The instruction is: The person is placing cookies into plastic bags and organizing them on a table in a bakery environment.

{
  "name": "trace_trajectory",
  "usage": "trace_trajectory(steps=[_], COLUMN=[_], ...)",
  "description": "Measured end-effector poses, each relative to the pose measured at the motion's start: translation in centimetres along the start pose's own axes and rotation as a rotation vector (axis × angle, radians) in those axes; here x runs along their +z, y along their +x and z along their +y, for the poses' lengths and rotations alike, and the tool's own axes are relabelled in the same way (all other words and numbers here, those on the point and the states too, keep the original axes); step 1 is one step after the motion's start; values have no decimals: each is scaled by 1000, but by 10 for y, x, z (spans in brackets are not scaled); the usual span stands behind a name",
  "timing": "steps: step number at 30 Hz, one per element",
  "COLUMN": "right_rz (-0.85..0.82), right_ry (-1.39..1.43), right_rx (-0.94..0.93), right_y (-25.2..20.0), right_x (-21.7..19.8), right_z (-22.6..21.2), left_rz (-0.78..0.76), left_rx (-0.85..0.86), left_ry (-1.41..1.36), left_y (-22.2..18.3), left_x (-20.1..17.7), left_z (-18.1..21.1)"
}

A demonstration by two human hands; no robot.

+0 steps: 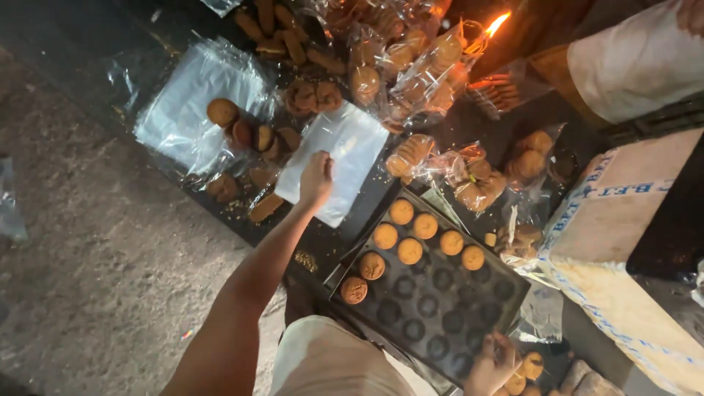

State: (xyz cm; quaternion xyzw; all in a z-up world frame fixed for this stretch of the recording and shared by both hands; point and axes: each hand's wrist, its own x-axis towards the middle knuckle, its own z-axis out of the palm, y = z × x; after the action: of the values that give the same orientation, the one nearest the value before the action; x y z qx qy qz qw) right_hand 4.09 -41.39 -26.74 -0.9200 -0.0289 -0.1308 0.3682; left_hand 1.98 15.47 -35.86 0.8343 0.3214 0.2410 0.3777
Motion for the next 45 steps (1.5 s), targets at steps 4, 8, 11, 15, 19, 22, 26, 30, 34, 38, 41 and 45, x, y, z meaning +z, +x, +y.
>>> trace_trajectory(steps=[4,8,11,15,19,22,26,30,34,38,41,45], right_rz=[-32,-192,-425,-749,-880,-809,-840,-563,-91,39,155,-70], right_ry=[397,477,736,1255,1562,1457,1370,1186,1311,1353,1321,1239], right_rx=[136,260,201,267,445,346,249,305,441,575,622,558], right_y=[9,30,40,51,50,48,58,69,73,63,51,20], right_x=[16,43,63,56,65,55,38,52,82,100,119,150], right_z=[-10,-79,-123,-203,-191,-194,-211,-243,-267,-350,-351,-290], left_rz=[125,41,-144,-421,-408,-547,-852,-1121,-1195,-1080,-1023,-571], left_rx=[-292,-331,-302,-462,-605,-647,-403,-400,-202,-300,-334,-488], left_ry=[-741,-1140,-1512,-1841,-1697,-1687,-1922,-1762,-1852,-2111,-1679,-1310], left_y=[-17,-56,-101,-165,-223,-241,-186,-122,-82,-85,-83,-76], left_x=[-33,-33,-24,-48,-14,-23,-82,-74,-117,-106,-102,-72], left_z=[51,112,161,242,218,173,184,163,197,161,151,118])
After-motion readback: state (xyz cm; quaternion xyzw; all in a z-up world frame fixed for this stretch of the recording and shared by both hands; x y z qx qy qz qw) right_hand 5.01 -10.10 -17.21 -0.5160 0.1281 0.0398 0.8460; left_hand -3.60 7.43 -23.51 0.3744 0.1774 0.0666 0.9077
